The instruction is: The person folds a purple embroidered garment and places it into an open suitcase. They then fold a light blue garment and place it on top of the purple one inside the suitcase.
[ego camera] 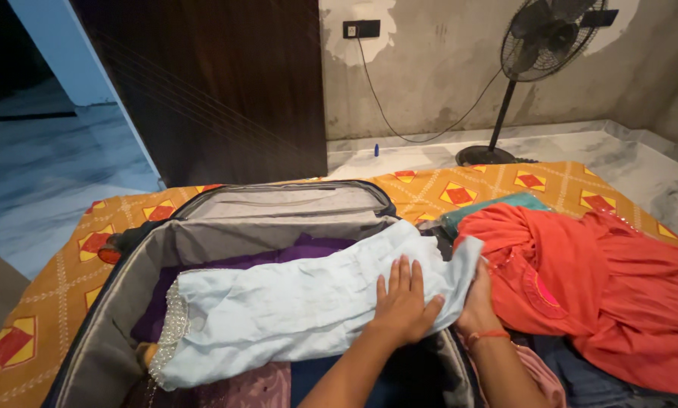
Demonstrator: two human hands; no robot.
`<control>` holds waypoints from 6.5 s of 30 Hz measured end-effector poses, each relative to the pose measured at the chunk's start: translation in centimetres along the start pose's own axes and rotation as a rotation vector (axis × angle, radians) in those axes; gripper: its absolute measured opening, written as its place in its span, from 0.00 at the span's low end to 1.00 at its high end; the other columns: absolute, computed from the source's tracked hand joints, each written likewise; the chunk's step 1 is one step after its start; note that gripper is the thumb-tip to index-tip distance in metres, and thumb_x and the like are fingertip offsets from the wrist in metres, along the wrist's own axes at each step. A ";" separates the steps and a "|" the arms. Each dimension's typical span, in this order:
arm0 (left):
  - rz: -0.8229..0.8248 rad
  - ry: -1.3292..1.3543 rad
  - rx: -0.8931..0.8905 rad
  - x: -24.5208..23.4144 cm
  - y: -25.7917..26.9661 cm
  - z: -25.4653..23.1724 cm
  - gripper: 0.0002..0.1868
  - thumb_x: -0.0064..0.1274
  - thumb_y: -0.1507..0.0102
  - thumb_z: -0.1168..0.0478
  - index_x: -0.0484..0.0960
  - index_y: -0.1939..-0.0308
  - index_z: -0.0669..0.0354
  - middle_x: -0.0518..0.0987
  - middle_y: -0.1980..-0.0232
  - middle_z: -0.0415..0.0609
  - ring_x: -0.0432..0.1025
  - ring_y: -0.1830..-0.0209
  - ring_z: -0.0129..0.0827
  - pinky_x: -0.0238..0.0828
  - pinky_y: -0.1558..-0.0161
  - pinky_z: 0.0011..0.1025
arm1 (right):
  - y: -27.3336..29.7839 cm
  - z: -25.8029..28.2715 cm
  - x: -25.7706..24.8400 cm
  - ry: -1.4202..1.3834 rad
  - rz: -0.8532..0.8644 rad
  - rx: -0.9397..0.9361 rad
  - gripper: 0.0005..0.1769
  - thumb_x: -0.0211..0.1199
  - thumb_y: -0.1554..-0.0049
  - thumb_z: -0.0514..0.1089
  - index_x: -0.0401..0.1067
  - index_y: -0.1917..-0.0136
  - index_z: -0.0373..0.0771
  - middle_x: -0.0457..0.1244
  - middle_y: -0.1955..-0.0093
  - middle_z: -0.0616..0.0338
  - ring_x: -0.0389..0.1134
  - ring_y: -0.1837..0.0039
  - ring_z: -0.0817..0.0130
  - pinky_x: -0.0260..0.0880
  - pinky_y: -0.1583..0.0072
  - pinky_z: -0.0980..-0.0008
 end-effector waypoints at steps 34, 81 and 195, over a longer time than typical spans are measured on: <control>-0.278 1.645 -0.599 -8.0 5.7 14.7 0.26 0.57 0.43 0.40 0.80 0.47 0.50 0.83 0.55 0.46 0.78 0.58 0.37 0.76 0.55 0.37 | 11.3 -11.0 15.5 1.716 0.743 -0.700 0.55 0.71 0.54 0.66 0.54 0.22 0.43 0.62 0.32 0.49 0.61 0.29 0.55 0.45 0.27 0.45; -0.326 -0.320 -0.088 -4.4 9.1 16.0 0.36 0.38 0.31 0.43 0.56 0.23 0.58 0.52 0.19 0.56 0.44 0.19 0.46 0.34 0.27 0.58 | 7.7 -10.9 11.6 1.945 -0.008 -0.657 0.57 0.75 0.60 0.66 0.58 0.25 0.41 0.54 0.26 0.42 0.55 0.26 0.45 0.60 0.32 0.51; -0.132 0.006 -0.468 -17.6 17.9 21.3 0.58 0.59 0.43 0.37 0.46 0.23 0.67 0.50 0.20 0.62 0.47 0.22 0.57 0.52 0.32 0.59 | 6.7 -30.9 20.0 0.439 0.322 0.407 0.22 0.58 0.41 0.54 0.72 0.43 0.34 0.70 0.51 0.52 0.71 0.52 0.61 0.72 0.49 0.63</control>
Point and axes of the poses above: each hand's wrist, its own y-axis away from the middle knuckle, its own x-axis out of the palm, z = x × y, the point moved 5 cm from there along -y, towards the middle knuckle
